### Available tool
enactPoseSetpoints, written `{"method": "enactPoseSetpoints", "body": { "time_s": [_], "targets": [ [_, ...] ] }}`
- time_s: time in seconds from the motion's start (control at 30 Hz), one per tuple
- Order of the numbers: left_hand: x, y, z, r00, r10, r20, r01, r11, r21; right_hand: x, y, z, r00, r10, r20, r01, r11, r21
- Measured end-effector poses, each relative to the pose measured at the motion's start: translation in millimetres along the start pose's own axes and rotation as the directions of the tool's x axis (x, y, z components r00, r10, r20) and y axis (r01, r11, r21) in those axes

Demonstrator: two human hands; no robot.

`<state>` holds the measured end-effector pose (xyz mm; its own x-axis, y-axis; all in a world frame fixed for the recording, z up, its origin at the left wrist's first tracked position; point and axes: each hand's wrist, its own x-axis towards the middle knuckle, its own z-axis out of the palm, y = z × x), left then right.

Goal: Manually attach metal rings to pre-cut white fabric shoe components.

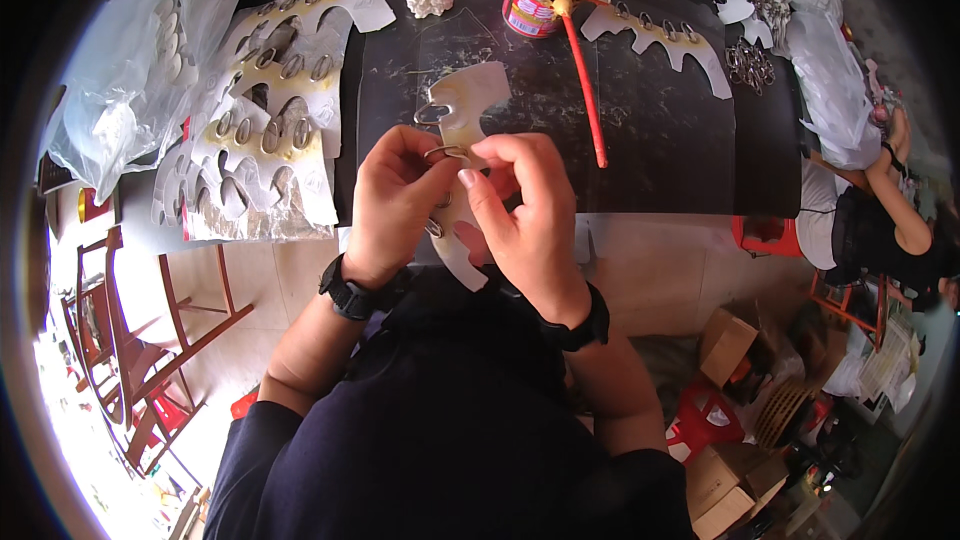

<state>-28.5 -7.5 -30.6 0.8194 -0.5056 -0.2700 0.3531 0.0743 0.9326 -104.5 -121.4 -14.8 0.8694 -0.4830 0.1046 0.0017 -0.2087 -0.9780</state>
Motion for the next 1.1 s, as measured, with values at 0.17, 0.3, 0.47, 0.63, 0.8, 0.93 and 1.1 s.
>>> {"method": "enactPoseSetpoints", "body": {
  "time_s": [0.17,0.3,0.47,0.63,0.8,0.93,1.1],
  "targets": [
    [-3.4,0.6,-2.8,0.997,0.072,0.022,-0.075,0.973,0.218,12.5,1.7,-6.0,0.925,-0.341,0.169,0.380,0.844,-0.379],
    [-3.1,11.9,-3.9,0.998,0.017,0.054,-0.032,0.957,0.290,13.4,1.1,-6.9,0.923,-0.329,0.202,0.385,0.817,-0.429],
    [-2.2,7.5,-3.4,0.994,0.010,0.106,0.012,0.977,-0.212,-1.5,1.4,-3.1,0.997,0.008,0.075,-0.007,1.000,-0.015],
    [-5.7,4.3,-4.4,0.998,0.040,0.054,-0.031,0.986,-0.164,-5.5,3.7,-1.6,0.978,0.168,0.124,-0.185,0.973,0.135],
    [-5.0,7.2,-6.8,0.997,0.078,0.014,-0.079,0.992,0.094,-1.2,-8.9,-1.6,0.971,-0.228,0.077,0.240,0.941,-0.238],
    [-9.1,8.8,-7.3,0.995,0.072,0.067,-0.080,0.987,0.137,5.6,-10.0,-2.6,0.954,-0.264,0.143,0.299,0.875,-0.381],
    [-8.4,8.7,-8.7,0.992,0.095,0.087,-0.112,0.971,0.211,2.9,-10.2,-0.3,0.937,-0.307,0.164,0.348,0.811,-0.470]
  ]
}}
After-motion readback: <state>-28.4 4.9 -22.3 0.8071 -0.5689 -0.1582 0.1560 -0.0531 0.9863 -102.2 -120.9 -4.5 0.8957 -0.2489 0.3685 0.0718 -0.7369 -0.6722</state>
